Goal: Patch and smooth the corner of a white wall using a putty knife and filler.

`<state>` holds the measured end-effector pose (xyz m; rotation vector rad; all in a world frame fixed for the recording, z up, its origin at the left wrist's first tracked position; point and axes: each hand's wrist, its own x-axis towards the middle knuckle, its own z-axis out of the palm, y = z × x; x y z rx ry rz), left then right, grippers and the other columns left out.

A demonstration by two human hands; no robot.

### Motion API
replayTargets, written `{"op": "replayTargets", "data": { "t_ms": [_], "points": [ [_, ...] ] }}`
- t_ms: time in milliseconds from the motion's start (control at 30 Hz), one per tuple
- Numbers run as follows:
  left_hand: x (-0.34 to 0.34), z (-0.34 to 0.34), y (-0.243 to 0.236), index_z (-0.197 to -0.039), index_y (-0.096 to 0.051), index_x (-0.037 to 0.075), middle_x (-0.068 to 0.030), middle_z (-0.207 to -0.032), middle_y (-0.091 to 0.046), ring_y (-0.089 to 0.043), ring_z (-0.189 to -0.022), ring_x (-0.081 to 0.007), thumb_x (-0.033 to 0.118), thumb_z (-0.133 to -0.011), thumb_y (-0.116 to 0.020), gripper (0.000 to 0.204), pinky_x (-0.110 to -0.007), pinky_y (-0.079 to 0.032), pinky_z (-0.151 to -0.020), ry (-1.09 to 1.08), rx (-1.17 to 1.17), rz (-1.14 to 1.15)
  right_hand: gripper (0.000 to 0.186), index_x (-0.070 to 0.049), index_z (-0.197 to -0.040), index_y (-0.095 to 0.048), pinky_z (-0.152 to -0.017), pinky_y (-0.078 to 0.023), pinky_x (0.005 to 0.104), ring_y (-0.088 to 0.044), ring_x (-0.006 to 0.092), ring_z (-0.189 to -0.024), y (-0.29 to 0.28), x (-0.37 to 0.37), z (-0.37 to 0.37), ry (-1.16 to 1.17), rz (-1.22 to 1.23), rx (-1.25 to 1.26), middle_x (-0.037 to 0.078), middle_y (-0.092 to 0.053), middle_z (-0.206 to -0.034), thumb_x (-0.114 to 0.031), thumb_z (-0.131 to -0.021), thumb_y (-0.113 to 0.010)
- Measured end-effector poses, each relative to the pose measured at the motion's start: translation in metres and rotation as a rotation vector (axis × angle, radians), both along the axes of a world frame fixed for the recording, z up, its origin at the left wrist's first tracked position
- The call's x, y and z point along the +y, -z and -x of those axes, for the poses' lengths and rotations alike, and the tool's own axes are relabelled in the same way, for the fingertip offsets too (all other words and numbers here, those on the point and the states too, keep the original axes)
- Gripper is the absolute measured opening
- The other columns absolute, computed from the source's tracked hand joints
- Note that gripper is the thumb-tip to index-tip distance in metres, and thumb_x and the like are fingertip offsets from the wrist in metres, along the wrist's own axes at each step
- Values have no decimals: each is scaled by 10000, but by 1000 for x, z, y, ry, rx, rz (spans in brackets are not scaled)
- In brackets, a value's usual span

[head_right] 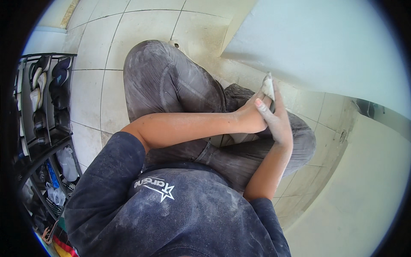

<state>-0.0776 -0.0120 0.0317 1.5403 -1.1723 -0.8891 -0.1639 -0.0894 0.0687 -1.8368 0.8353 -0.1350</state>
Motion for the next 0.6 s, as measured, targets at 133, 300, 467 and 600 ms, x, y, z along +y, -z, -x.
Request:
{"op": "replayTargets", "data": {
  "t_ms": [133,300,467,600],
  "points": [
    [28,3,-9,-1349,-228,-116,-348,-1384,-213,-181,-1317,-465,184,-752,-582,756,-527,-221,-1057,135,-470,-145,527,14,-1340,-382,-1031,-288,322,-425,202,-1197,6,3,-4,290,-245,5,166,-494,-1274,-219,-900,-554],
    [53,17,-22,-1349,-284,-103,-358,-1373,-251,-187,-1323,-451,227,-810,-502,668,-589,-222,-1018,172,-903,22,381,55,-1219,-481,-674,-500,257,-608,132,-774,-1,-53,10,285,-98,282,103,-641,-952,-95,-878,-561],
    [57,18,-24,-1346,-301,-96,-329,-1403,-229,-177,-1339,-422,202,-842,-448,604,-584,-208,-1030,309,-858,-61,370,62,-1165,-509,-640,-514,256,-627,155,-791,36,-128,12,136,-116,553,116,-643,-908,-67,-833,-608],
    [55,11,-25,-1346,-319,-77,-292,-1433,-203,-155,-1353,-400,210,-848,-448,590,-588,-184,-1044,292,-979,-101,265,48,-1066,-542,-590,-519,234,-630,174,-718,79,-170,16,284,-157,772,99,-642,-848,4,-807,-579]
  ]
}}
